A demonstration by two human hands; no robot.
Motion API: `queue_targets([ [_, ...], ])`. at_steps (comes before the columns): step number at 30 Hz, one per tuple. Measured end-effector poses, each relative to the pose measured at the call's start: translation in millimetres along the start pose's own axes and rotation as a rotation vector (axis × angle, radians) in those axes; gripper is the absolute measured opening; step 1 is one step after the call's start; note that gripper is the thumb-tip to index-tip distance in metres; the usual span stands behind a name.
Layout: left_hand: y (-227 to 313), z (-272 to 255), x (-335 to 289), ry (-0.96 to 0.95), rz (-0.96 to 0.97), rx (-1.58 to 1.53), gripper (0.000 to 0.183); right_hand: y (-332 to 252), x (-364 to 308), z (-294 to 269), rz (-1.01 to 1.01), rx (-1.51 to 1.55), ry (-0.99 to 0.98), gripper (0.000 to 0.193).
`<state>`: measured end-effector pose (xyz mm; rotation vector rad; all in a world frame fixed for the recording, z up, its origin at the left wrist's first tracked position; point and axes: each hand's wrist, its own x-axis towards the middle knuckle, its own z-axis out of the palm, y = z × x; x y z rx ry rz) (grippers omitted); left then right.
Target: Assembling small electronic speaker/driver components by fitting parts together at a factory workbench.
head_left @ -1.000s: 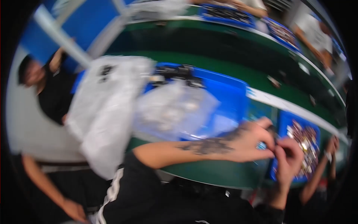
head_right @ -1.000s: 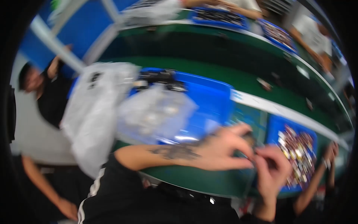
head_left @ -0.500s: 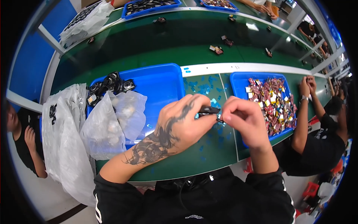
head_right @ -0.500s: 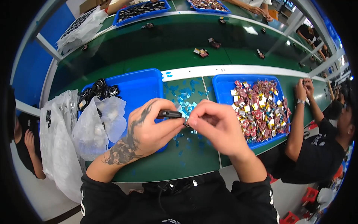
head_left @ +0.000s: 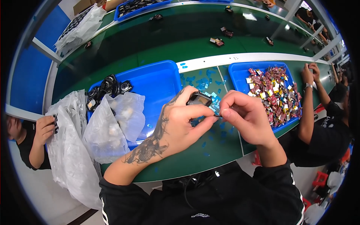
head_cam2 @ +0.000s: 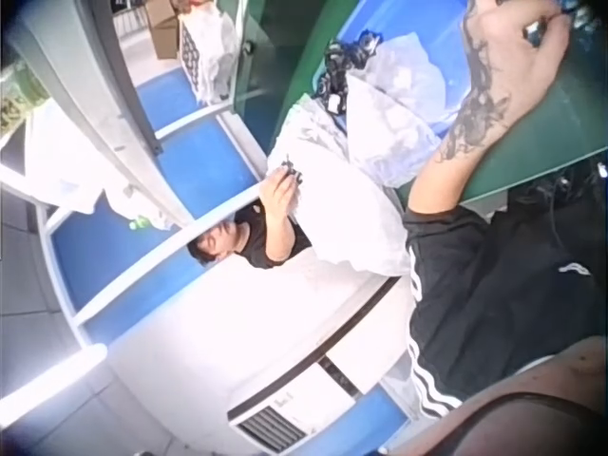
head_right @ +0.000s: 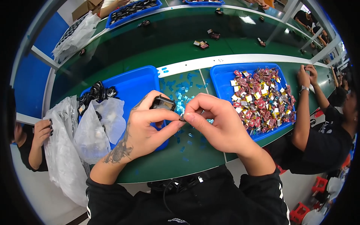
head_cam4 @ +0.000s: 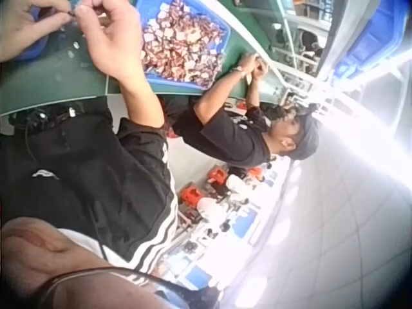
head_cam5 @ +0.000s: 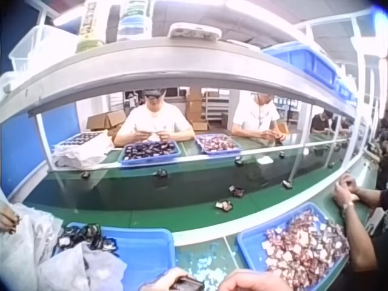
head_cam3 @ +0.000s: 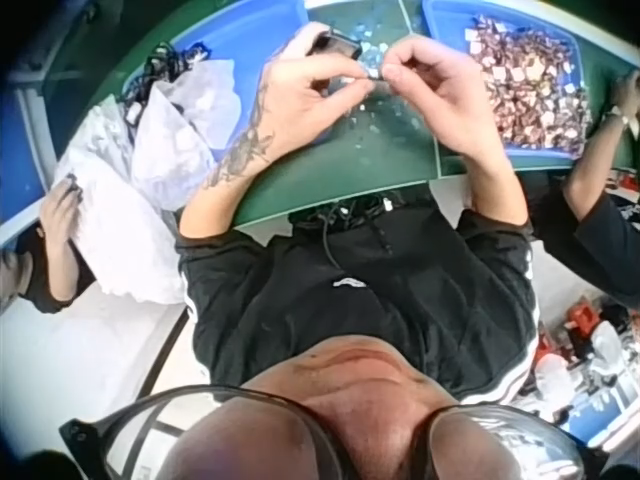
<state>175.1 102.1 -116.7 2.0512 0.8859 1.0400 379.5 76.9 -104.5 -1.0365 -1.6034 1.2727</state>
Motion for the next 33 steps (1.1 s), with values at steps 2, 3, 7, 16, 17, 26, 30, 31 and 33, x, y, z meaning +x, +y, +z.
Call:
queue_targets([
  [2,-6,5,1,0.06,0.159,0.181,0.017,6,3,-5,0.087,0.048,-0.054,0.01],
  [3,-7,7,2,0.121,0.324,0.358,0.02,9,5,-7,0.172,0.092,-0.105,0.011],
  [7,-6,5,3,0.081,0.528,0.66,0.021,22,17,-6,0.251,0.245,0.051,0.01],
  [16,-21,3,-5,0.112,-0.25,-0.108,0.009,19,12,14,-0.101,-0.281,0.187,0.022],
  [17,-19,7,-8,0.111,-0.262,-0.136,0.01,23,11,16,-0.138,-0.176,0.229,0.02],
  [26,-1,16,-9,0.06,-0.323,-0.355,0.01,19,8,32,-0.119,0.072,0.365,0.016],
  [30,8,16,-6,0.05,-0.277,-0.176,0.011,13,3,28,-0.045,0.345,0.349,0.021],
  [31,11,18,-5,0.052,-0.274,-0.14,0.012,15,0,24,0.001,0.392,0.326,0.016],
  [33,5,20,-4,0.028,-0.223,-0.139,0.014,20,1,22,-0.063,0.397,0.353,0.014],
])
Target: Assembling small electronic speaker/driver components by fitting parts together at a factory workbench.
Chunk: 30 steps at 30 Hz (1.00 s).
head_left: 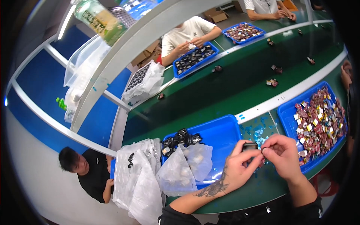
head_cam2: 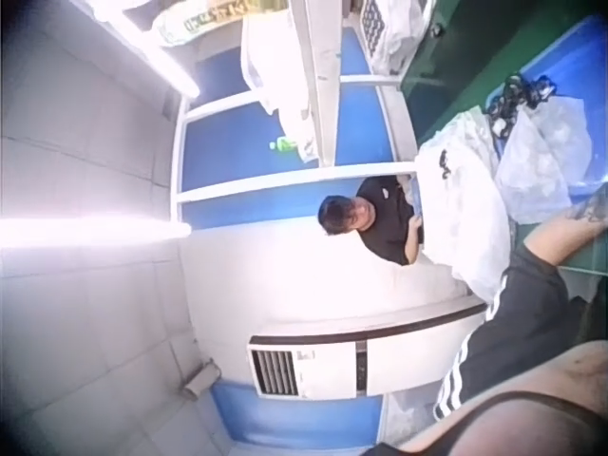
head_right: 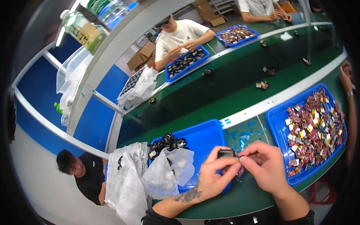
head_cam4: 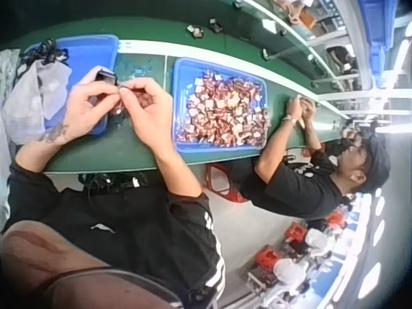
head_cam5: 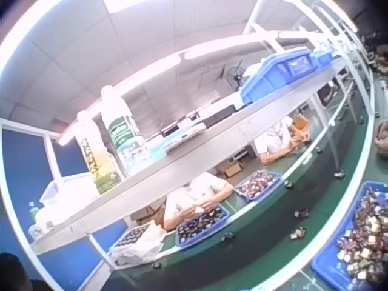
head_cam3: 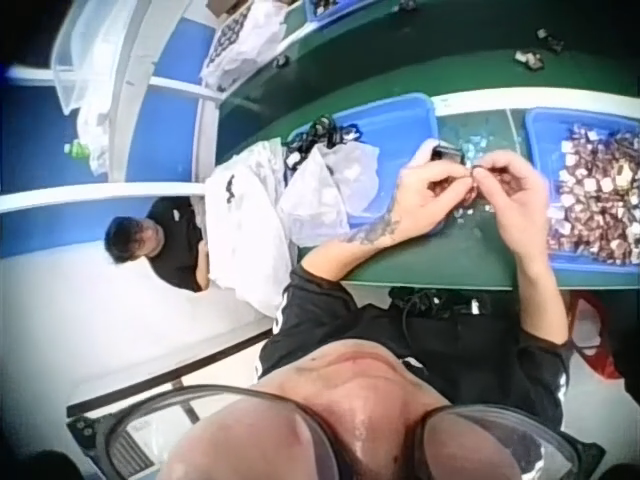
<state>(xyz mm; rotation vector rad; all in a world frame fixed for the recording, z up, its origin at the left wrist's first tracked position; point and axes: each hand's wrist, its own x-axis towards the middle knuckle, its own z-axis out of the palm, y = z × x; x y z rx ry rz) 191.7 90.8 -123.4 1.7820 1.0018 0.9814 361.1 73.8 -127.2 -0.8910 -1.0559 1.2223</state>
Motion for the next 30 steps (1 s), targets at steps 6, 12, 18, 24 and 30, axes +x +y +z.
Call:
queue_targets([
  [6,-13,-9,12,0.025,-0.21,-0.534,0.052,-3,5,0,-0.19,-0.296,0.054,0.013],
  [12,-9,-7,8,-0.072,-0.192,-0.614,0.051,-7,7,12,-0.161,-0.558,-0.024,0.015],
  [18,-9,-6,5,-0.133,-0.167,-0.569,0.047,-10,6,14,-0.25,-0.735,0.025,0.01],
  [24,-7,-6,5,-0.108,-0.158,-0.55,0.046,-4,8,14,-0.277,-0.679,0.017,0.011],
  [30,-6,-7,4,-0.12,-0.159,-0.529,0.047,-2,10,13,-0.291,-0.687,0.021,0.01],
])
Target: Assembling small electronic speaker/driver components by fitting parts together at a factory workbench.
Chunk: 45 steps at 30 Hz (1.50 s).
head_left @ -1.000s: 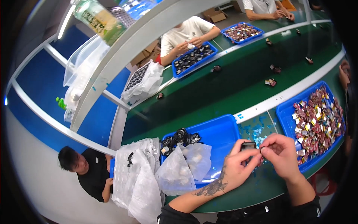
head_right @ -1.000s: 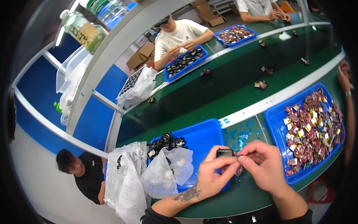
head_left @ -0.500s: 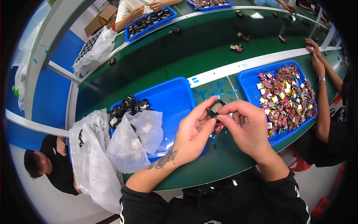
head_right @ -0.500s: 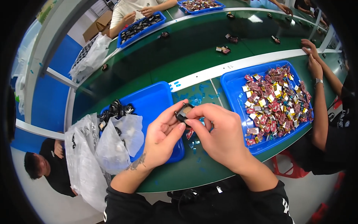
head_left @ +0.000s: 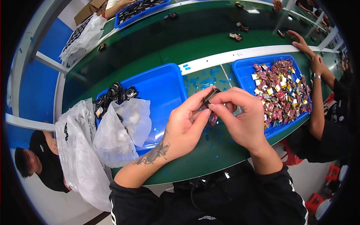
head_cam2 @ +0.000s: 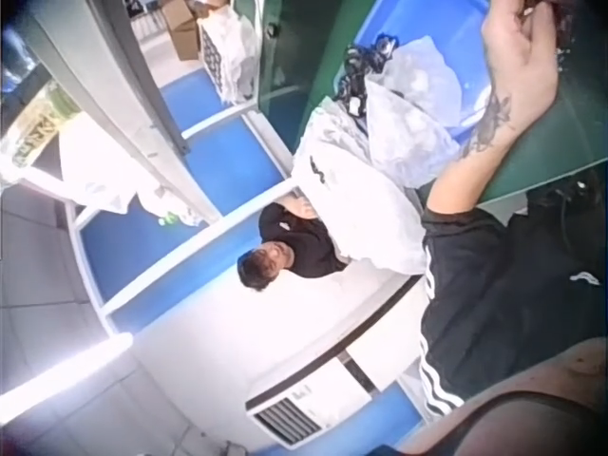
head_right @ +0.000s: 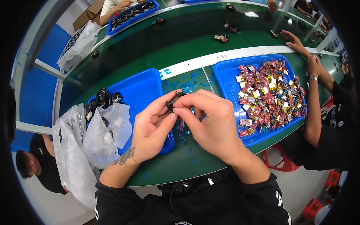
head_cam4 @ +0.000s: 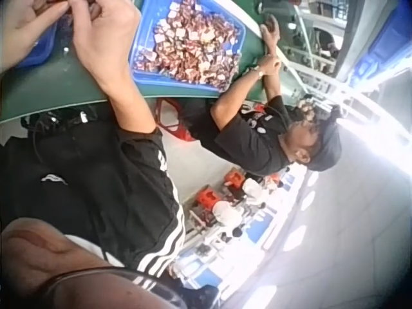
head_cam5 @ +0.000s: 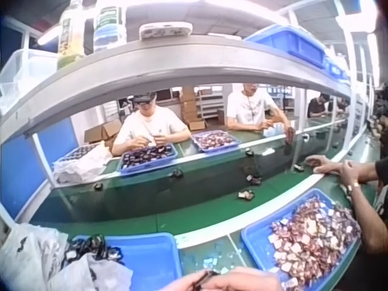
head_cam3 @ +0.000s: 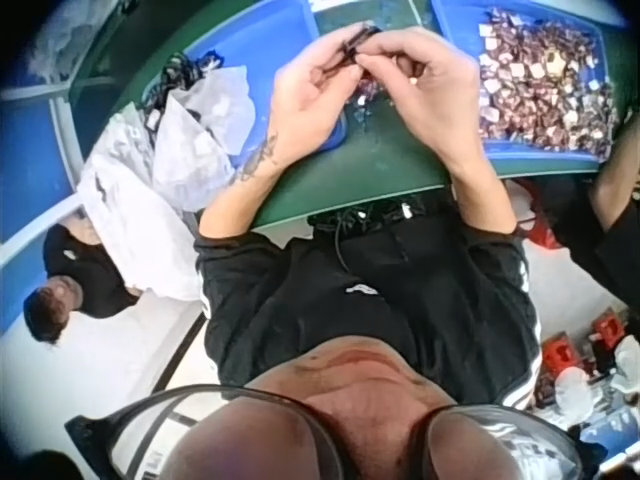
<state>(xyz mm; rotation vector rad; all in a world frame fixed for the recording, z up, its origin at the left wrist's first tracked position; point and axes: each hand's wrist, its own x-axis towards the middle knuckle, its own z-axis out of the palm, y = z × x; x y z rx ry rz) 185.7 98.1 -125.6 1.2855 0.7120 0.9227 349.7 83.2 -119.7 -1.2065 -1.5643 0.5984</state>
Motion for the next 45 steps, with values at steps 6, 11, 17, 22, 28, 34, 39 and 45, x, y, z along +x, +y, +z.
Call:
queue_targets([
  [6,-1,-2,0,-0.031,0.015,0.071,0.044,-1,5,-1,-0.06,-0.106,-0.022,0.017],
  [11,5,-4,1,-0.089,0.02,-0.021,0.045,-1,5,-6,0.058,-0.103,-0.044,0.027],
  [17,1,0,4,0.079,0.037,-0.217,0.046,-4,-14,-7,-0.067,0.013,-0.074,0.049],
  [22,-1,-2,3,0.091,0.174,-0.141,0.046,-2,-16,-2,0.009,0.01,0.038,0.027],
  [28,7,-9,3,0.085,0.578,0.678,0.036,-10,-14,-12,0.241,0.449,-0.055,0.016],
  [34,7,-13,6,0.122,0.654,0.783,0.032,-2,-9,-19,0.319,0.659,-0.119,0.013],
  [39,12,-15,1,-0.055,0.264,0.583,0.023,1,-6,-21,0.389,0.878,-0.169,0.013],
  [45,4,-14,4,-0.089,-0.071,0.155,0.016,6,-19,-12,0.35,0.805,-0.113,0.019],
])
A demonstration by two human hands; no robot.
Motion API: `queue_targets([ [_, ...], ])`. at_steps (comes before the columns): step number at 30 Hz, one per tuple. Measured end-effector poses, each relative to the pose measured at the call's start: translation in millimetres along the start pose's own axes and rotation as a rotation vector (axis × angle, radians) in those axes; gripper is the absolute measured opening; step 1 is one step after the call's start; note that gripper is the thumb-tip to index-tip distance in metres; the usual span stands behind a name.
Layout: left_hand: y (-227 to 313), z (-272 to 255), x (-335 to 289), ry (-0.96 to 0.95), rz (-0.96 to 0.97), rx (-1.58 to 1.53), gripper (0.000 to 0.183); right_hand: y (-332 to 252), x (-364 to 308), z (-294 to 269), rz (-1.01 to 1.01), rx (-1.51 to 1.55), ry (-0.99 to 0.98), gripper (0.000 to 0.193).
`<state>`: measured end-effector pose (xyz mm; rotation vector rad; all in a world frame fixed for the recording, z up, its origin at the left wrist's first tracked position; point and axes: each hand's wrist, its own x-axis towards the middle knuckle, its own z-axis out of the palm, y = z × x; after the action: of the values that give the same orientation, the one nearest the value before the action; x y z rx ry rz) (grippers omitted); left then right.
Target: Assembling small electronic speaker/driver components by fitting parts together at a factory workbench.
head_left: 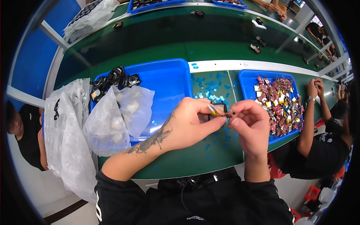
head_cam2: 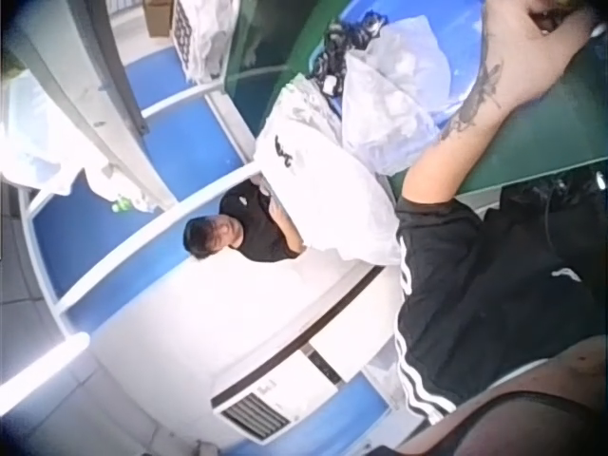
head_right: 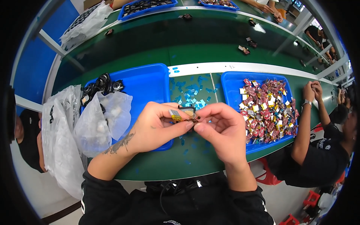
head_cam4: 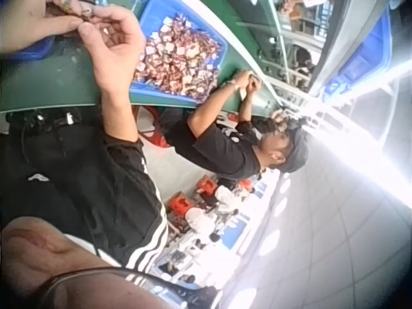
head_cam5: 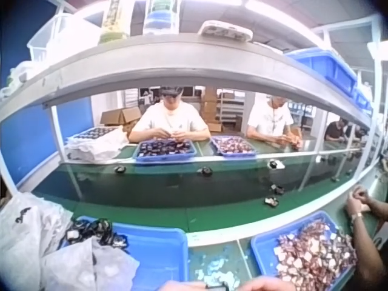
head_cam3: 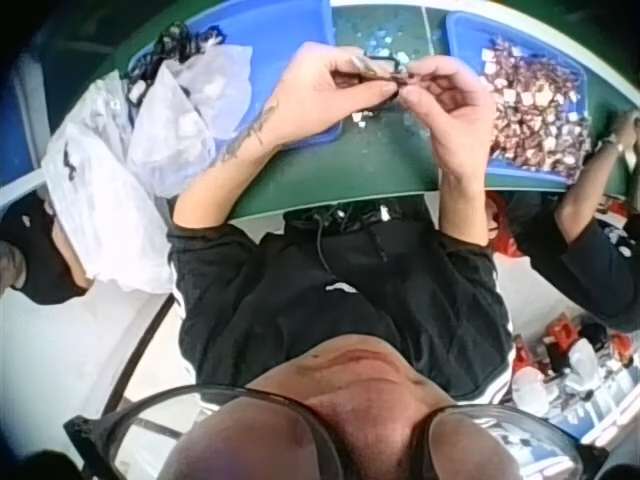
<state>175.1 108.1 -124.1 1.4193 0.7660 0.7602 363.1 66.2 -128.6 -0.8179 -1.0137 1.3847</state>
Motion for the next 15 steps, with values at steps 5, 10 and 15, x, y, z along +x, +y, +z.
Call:
queue_targets([
  [5,4,0,0,-0.018,-0.133,-0.19,0.026,-1,-1,7,-0.156,-0.343,0.127,0.029],
  [10,7,1,-1,0.001,-0.035,-0.28,0.037,7,2,9,-0.162,-0.291,0.199,0.029],
  [15,2,7,0,0.055,0.019,-0.292,0.039,15,0,9,-0.179,-0.34,0.253,0.029],
])
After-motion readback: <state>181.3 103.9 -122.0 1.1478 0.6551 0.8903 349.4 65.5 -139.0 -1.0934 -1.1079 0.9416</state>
